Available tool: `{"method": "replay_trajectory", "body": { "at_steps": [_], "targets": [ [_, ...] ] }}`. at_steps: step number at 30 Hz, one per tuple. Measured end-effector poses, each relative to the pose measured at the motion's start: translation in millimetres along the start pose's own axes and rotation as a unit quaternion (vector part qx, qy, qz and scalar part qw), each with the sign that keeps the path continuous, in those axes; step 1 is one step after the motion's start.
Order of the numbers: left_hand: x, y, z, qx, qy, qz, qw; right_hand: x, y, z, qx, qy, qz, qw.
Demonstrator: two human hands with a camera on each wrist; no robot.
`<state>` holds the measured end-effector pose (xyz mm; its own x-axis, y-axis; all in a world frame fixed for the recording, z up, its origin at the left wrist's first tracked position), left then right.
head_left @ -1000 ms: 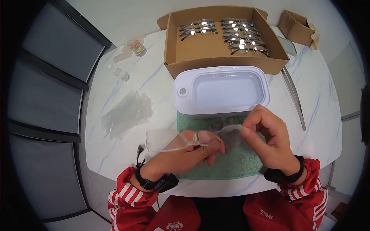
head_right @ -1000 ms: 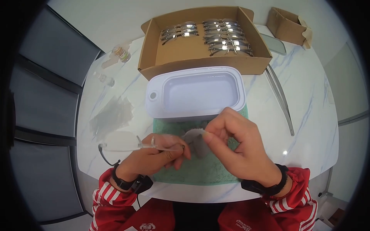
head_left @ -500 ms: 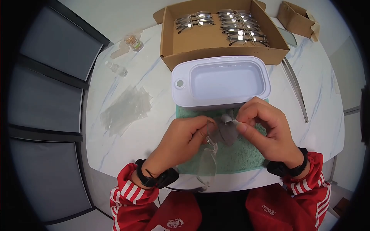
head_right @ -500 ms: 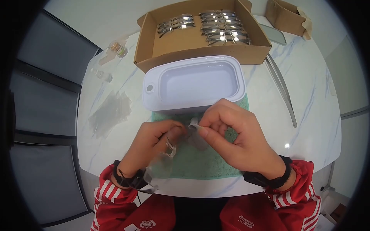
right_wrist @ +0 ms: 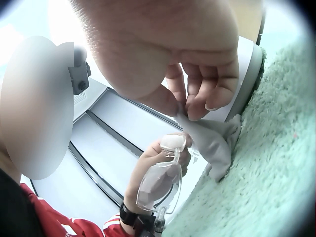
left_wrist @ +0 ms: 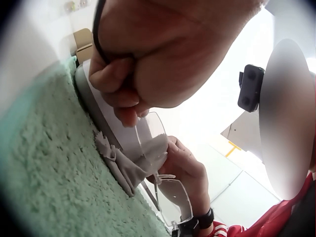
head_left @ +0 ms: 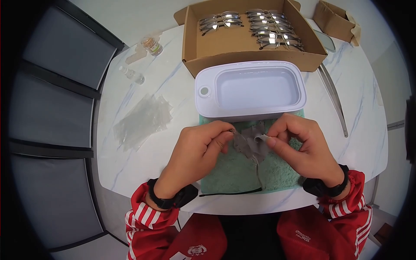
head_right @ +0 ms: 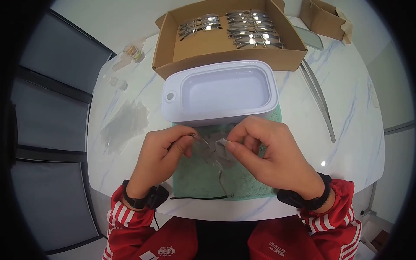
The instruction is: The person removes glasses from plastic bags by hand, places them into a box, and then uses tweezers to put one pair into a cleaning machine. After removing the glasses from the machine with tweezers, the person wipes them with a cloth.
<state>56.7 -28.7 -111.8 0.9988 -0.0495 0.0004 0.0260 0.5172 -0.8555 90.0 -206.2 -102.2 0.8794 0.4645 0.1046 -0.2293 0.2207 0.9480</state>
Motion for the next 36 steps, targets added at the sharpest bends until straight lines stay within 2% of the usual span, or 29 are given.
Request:
{"method": "replay_trajectory", "body": {
  "at_steps": [4,6,9,13,18,21,22,24,25,27,31,34,36],
  "targets": [
    [-3.4,-6.6,13.6,-0.049,-0.001,0.052,0.997,-0.3,-1.0,3.1,-0.003,-0.003,0.0,1.0],
    [-9.4,-5.1,18.0,-0.07,0.027,0.134,0.988,-1.3,-2.6,3.5,0.003,-0.003,-0.007,1.0],
    [-9.1,-18.7,23.5,-0.013,0.053,0.121,0.991,-1.5,-1.5,3.6,0.006,0.0,-0.01,1.0],
    [-10.0,-44.0,32.7,0.029,0.05,0.094,0.994,-2.3,-2.7,1.5,-0.005,0.021,-0.038,0.999],
    [-13.9,-55.8,37.6,-0.061,0.02,0.144,0.987,-3.2,-7.9,4.7,0.009,0.0,-0.028,1.0],
    [-12.7,-55.7,33.2,-0.052,0.064,0.131,0.988,-3.4,-6.8,7.3,0.014,-0.002,-0.022,1.0],
    [-13.0,-54.2,33.4,-0.051,0.064,0.129,0.988,-3.5,-5.3,9.5,0.019,-0.001,-0.024,1.0],
    [-11.4,-61.4,31.3,-0.06,0.074,0.071,0.993,-3.1,-4.7,12.9,0.025,-0.004,-0.022,0.999],
    [-12.2,-60.8,29.9,-0.057,0.075,0.068,0.993,-2.9,-4.4,16.8,0.051,-0.018,-0.018,0.998],
    [-14.0,-57.8,32.3,-0.129,0.038,0.084,0.987,-1.6,-4.0,22.9,0.08,-0.039,-0.014,0.996],
    [-16.7,-58.0,31.8,-0.085,0.071,0.049,0.993,-1.8,-5.8,21.9,0.108,-0.039,-0.025,0.993],
    [-21.6,-60.2,40.1,-0.102,0.03,0.041,0.994,-3.1,-5.7,22.6,0.101,-0.026,-0.031,0.994],
    [-23.8,-69.3,47.3,-0.181,-0.004,-0.011,0.983,-2.3,-5.7,21.3,0.089,-0.014,-0.031,0.995]
  ]
}}
Point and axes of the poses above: each hand's wrist, its own x-axis towards the middle knuckle, its own z-axis out of the back of the hand, y = z × x, the point moved 10 cm from there along x, towards the middle knuckle, and after that the axes turned 7 degrees about -y, right-handed, at the moved point
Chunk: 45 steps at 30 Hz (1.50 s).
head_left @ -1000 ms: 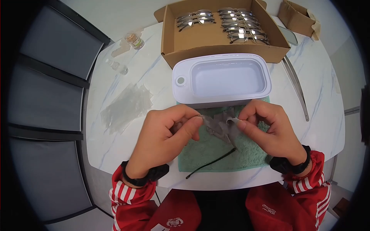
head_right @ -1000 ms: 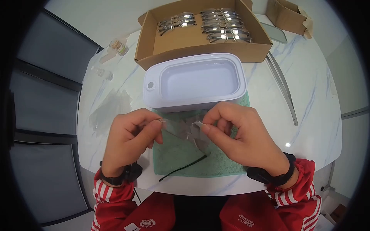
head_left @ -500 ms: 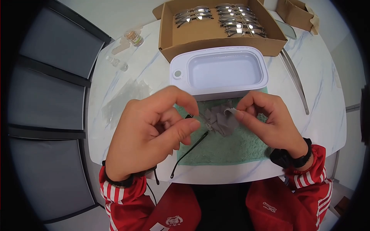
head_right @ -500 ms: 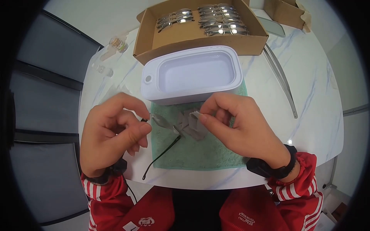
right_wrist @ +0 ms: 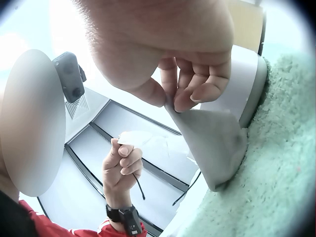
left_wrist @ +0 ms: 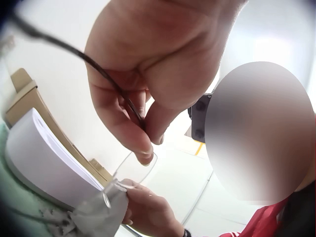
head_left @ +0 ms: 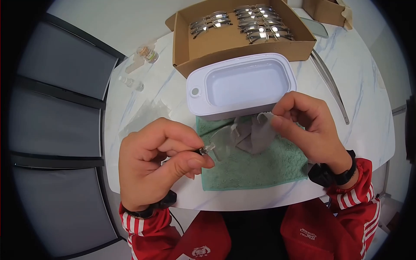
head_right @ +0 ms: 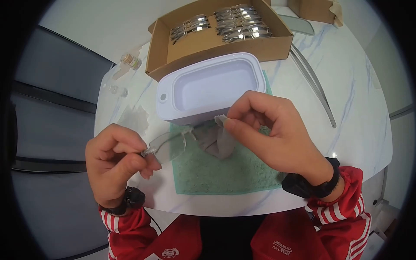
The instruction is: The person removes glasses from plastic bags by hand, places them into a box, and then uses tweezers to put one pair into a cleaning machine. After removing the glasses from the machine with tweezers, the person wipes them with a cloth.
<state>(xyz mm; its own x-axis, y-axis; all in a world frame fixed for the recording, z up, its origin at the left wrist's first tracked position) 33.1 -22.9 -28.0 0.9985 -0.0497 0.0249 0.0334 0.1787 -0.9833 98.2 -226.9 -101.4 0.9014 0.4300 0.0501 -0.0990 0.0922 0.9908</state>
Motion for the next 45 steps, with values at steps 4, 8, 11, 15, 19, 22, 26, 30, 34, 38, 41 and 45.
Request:
{"method": "replay_trajectory", "body": {
  "at_steps": [4,8,11,15,19,22,26,30,34,38,41,45],
  "targets": [
    [1.8,17.2,-2.0,-0.033,0.005,0.076,0.997,1.5,-1.3,5.3,0.094,-0.043,-0.017,0.995],
    [2.8,32.0,-7.8,0.025,0.056,0.112,0.992,2.8,-7.6,10.0,0.14,-0.048,-0.038,0.988],
    [1.9,34.6,-4.2,0.063,0.075,0.088,0.991,3.8,-8.4,11.4,0.138,-0.055,-0.041,0.988],
    [2.0,26.0,16.3,0.018,0.012,0.075,0.997,4.2,-6.1,14.3,0.122,-0.052,-0.035,0.991],
    [5.5,9.4,45.4,-0.114,-0.033,-0.081,0.99,7.7,-4.2,24.0,0.129,-0.077,-0.029,0.988],
    [6.3,7.6,53.0,-0.175,-0.07,-0.147,0.971,9.3,-3.4,25.0,0.127,-0.08,-0.023,0.988],
    [-0.7,-6.5,48.0,-0.153,-0.096,-0.267,0.947,9.1,-4.3,23.9,0.133,-0.081,-0.038,0.987],
    [-9.8,-13.4,50.5,-0.084,-0.119,-0.321,0.936,7.6,-5.2,17.8,0.161,-0.053,-0.037,0.985],
    [-17.3,-24.0,22.3,0.232,-0.145,-0.414,0.868,7.4,-0.1,11.4,0.184,-0.027,-0.033,0.982],
    [-8.6,-10.8,9.9,0.265,-0.132,-0.393,0.871,5.9,-3.0,9.6,0.183,-0.021,-0.037,0.982],
    [-1.2,-1.8,16.5,0.208,-0.136,-0.359,0.899,6.1,-2.5,11.6,0.193,-0.021,-0.028,0.981],
    [11.1,7.4,20.9,0.229,-0.146,-0.344,0.899,6.4,1.4,15.3,0.213,-0.031,-0.01,0.976]
  ]
}}
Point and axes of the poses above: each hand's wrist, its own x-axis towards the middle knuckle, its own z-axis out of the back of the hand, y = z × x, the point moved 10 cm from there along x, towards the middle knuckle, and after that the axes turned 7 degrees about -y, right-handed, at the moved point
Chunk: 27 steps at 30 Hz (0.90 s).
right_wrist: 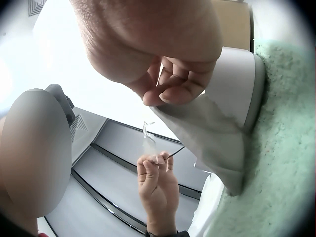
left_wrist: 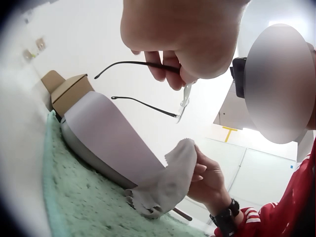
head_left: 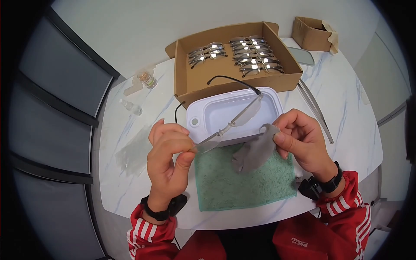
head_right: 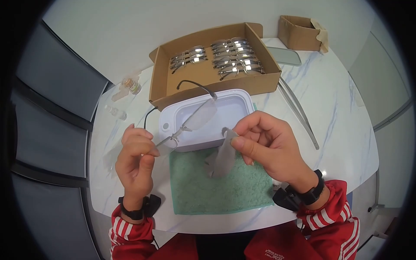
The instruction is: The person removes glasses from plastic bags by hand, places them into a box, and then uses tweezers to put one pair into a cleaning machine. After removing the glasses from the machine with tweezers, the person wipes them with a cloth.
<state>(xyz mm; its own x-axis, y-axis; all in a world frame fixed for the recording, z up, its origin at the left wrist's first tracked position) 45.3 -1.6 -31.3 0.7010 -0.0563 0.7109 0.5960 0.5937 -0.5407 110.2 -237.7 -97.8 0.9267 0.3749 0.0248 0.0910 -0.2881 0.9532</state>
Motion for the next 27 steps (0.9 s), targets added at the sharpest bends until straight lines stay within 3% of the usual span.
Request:
{"method": "replay_trajectory", "body": {
  "at_steps": [5,10,13,17,20,22,27],
  "targets": [
    [6.6,-7.1,-18.1,-0.008,0.044,-0.014,0.999,1.7,1.3,8.1,0.051,-0.044,0.035,0.997],
    [0.3,-18.6,-29.0,0.038,0.068,-0.044,0.996,-2.4,-7.3,2.8,0.114,-0.061,-0.04,0.991],
    [2.3,-26.4,-29.7,0.033,0.057,-0.055,0.996,-8.1,-16.7,-9.7,0.111,-0.019,-0.053,0.992],
    [2.0,-24.1,-31.2,0.022,0.063,-0.037,0.997,-10.4,-14.6,-5.1,0.075,-0.036,-0.042,0.996],
    [0.4,-33.2,-35.5,0.048,0.086,-0.082,0.992,-11.2,-9.0,-3.2,0.035,-0.035,-0.026,0.998],
    [-2.1,-42.0,-37.0,-0.001,0.093,-0.112,0.989,-12.5,-2.1,-7.7,0.044,-0.023,0.004,0.999],
    [-2.0,-56.5,-23.0,-0.063,0.085,-0.062,0.992,-11.9,3.3,-9.4,0.03,-0.014,-0.027,0.999]
  ]
}}
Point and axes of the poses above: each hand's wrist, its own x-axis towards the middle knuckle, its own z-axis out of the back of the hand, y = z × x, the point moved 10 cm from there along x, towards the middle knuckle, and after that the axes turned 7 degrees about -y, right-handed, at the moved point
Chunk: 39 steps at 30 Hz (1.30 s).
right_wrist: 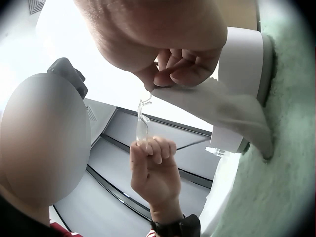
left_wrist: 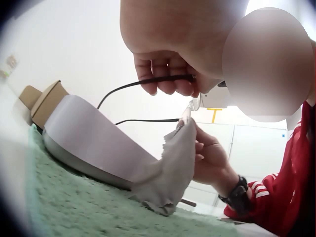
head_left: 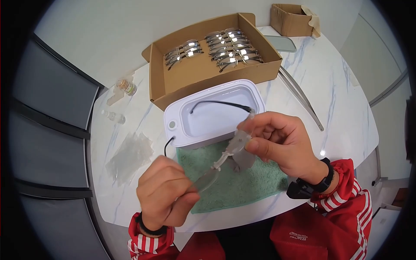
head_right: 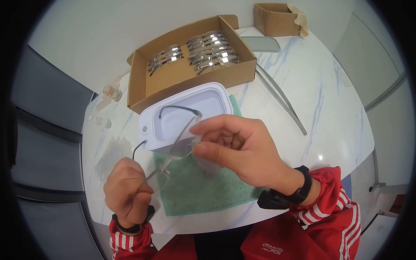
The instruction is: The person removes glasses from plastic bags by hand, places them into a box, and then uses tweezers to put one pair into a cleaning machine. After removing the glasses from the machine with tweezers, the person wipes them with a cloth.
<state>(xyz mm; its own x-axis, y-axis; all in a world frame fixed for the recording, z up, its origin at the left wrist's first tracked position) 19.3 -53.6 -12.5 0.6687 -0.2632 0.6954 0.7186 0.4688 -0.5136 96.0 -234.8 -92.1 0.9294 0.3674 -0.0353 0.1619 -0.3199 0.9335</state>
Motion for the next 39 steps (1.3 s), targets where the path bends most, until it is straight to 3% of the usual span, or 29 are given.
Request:
{"method": "replay_trajectory", "body": {
  "at_steps": [2,5,8,12,14,15,16,18,19,20,22,23,25,28,32,34,39],
  "targets": [
    [-3.9,-2.1,9.1,-0.012,-0.021,0.021,0.999,1.2,0.4,1.2,-0.007,-0.001,-0.001,1.0],
    [-17.8,15.5,40.4,-0.106,-0.138,0.157,0.972,4.0,3.5,17.5,-0.016,-0.042,0.03,0.999],
    [-19.0,15.9,49.4,-0.187,-0.143,0.206,0.95,7.6,9.6,25.1,-0.009,-0.042,0.062,0.997],
    [-18.6,22.9,52.4,-0.227,-0.127,0.221,0.94,9.5,7.5,22.5,0.011,-0.034,0.063,0.997],
    [-24.0,21.5,78.3,-0.215,-0.234,0.165,0.934,9.9,6.3,21.0,0.006,-0.031,0.064,0.997],
    [-27.5,22.5,84.1,-0.274,-0.292,0.146,0.905,10.2,5.3,21.9,0.003,-0.034,0.062,0.998],
    [-25.6,24.9,88.6,-0.274,-0.293,0.146,0.904,10.7,4.5,23.0,0.0,-0.036,0.059,0.998],
    [-11.8,20.1,66.2,-0.4,-0.125,0.155,0.895,11.7,3.9,25.9,0.003,-0.036,0.053,0.998],
    [-22.6,33.4,59.9,-0.408,-0.137,0.251,0.867,12.5,2.8,27.4,0.006,-0.038,0.047,0.998],
    [-24.2,36.6,58.8,-0.409,-0.143,0.253,0.865,13.4,1.6,27.8,0.002,-0.035,0.042,0.998],
    [-39.4,58.8,14.9,-0.441,-0.016,0.397,0.805,14.3,-3.9,24.8,0.009,-0.014,0.015,1.0],
    [-43.3,69.7,10.5,-0.445,-0.026,0.404,0.799,13.6,-6.5,23.9,0.003,-0.01,0.003,1.0],
    [-62.7,86.6,-20.2,-0.508,0.027,0.486,0.71,11.1,-11.1,17.5,-0.046,0.022,-0.013,0.999],
    [-76.5,95.0,-38.6,-0.52,0.042,0.54,0.66,3.7,-10.2,-7.9,-0.107,0.101,0.011,0.989],
    [-80.4,92.5,-54.3,-0.506,0.074,0.557,0.655,-1.0,-11.9,-28.0,-0.259,0.161,0.059,0.951],
    [-83.1,95.3,-54.3,-0.503,0.061,0.568,0.649,-1.2,-17.5,-28.1,-0.252,0.155,0.04,0.955],
    [-81.3,103.0,-44.7,-0.525,0.028,0.547,0.651,1.5,-8.5,-21.0,-0.251,0.133,0.08,0.955]
  ]
}}
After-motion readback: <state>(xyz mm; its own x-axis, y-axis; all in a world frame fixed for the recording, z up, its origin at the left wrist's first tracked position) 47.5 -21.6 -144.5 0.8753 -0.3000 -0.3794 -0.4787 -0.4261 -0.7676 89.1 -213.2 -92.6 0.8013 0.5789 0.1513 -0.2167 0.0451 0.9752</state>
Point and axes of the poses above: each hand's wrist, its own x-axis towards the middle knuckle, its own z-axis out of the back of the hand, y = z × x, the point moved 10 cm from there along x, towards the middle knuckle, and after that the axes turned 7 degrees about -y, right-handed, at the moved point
